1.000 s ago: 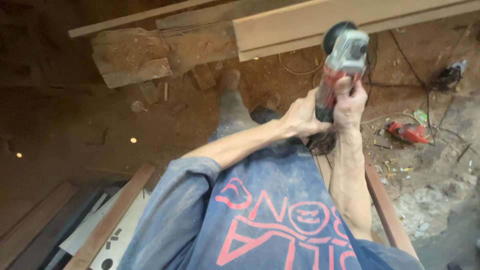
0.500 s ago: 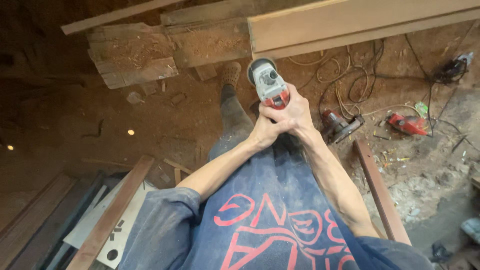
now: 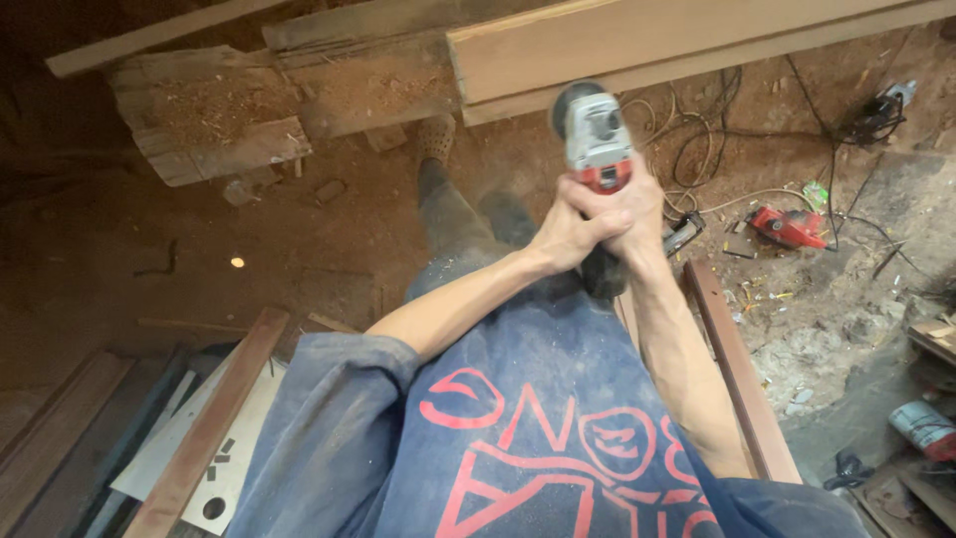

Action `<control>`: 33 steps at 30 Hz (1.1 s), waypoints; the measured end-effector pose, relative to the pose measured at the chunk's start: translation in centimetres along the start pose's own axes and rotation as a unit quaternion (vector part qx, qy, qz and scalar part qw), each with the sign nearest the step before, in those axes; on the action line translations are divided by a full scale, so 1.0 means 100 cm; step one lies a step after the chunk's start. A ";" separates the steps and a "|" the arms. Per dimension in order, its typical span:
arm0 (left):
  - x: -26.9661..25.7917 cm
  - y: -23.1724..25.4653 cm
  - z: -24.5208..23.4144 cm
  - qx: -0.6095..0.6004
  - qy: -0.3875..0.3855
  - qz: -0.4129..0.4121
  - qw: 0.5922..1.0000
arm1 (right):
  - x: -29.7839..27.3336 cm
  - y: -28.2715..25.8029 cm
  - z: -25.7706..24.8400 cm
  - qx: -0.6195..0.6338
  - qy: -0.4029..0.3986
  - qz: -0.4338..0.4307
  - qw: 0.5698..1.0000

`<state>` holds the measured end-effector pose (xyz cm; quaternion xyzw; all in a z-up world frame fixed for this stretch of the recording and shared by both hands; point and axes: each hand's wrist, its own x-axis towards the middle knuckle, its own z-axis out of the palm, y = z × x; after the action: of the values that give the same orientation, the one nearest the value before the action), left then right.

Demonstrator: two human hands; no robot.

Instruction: The person uses an angle grinder to sand the surface of a long wooden plank. They hold the plank with one hand and move the tool along its length, occasionally lifting and repositioning the plank to access different areas.

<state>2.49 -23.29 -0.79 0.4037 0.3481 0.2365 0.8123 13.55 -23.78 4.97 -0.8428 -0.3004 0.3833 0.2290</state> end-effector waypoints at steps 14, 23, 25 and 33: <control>-0.012 -0.006 -0.006 -0.017 0.038 0.022 0.999 | 0.000 0.001 0.013 -0.035 -0.023 -0.008 0.999; -0.057 0.012 -0.063 -0.096 0.179 0.080 0.976 | -0.020 -0.053 0.079 -0.083 -0.126 -0.035 0.988; -0.060 0.012 -0.065 -0.087 0.166 0.070 0.980 | -0.024 -0.054 0.081 -0.070 -0.119 -0.042 0.990; -0.031 0.004 -0.028 -0.076 0.088 0.079 0.990 | -0.010 -0.027 0.036 -0.065 -0.062 -0.010 0.996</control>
<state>-1.61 -23.77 -0.52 0.3450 0.3659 0.3604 0.7856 9.27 -22.00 4.95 -0.8276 -0.3469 0.4117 0.1589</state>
